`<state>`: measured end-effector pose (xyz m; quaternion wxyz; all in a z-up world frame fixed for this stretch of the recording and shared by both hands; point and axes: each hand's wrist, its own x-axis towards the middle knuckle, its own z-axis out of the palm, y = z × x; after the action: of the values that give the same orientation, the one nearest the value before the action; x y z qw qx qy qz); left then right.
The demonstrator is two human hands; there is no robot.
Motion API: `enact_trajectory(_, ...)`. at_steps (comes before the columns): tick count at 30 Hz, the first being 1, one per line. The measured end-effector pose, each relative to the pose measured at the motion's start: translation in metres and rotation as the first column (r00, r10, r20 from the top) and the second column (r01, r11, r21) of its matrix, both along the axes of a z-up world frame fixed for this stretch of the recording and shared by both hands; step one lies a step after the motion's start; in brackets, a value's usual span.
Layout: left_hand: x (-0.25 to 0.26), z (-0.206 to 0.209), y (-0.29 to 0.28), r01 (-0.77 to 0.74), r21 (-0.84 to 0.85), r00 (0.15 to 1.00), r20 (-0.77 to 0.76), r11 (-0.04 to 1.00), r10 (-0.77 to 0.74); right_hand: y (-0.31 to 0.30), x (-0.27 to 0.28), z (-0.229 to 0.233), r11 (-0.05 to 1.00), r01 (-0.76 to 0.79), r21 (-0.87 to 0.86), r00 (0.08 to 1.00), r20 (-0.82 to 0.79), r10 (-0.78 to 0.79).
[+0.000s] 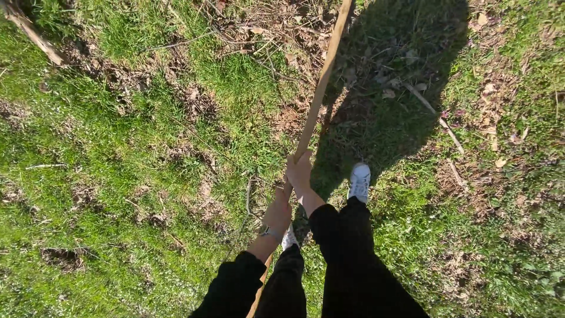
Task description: Raking leaves and yard debris into a pile using a garden rake
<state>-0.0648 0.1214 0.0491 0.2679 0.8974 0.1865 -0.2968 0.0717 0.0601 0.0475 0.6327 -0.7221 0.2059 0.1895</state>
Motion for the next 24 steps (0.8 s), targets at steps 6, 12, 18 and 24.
enact_trajectory(6,-0.151,0.008,0.030,-0.071,-0.081,0.982,-0.181,0.994,0.056,0.021,-0.141,0.024,0.997,0.073,0.020,0.985,-0.159,-0.069)
enact_trajectory(12,-0.172,0.040,0.022,-0.145,-0.089,0.946,-0.303,0.985,0.112,0.005,-0.161,0.056,0.717,0.525,0.459,0.834,-0.446,-0.325)
enact_trajectory(18,-0.053,0.005,-0.049,0.027,-0.220,0.992,0.128,0.975,0.002,-0.074,-0.057,0.023,0.982,0.131,-0.135,0.990,-0.032,-0.137)
enact_trajectory(24,0.134,0.048,-0.142,0.277,0.029,0.930,0.245,0.960,-0.275,-0.171,0.102,0.022,0.980,0.198,0.029,0.966,0.163,-0.200)
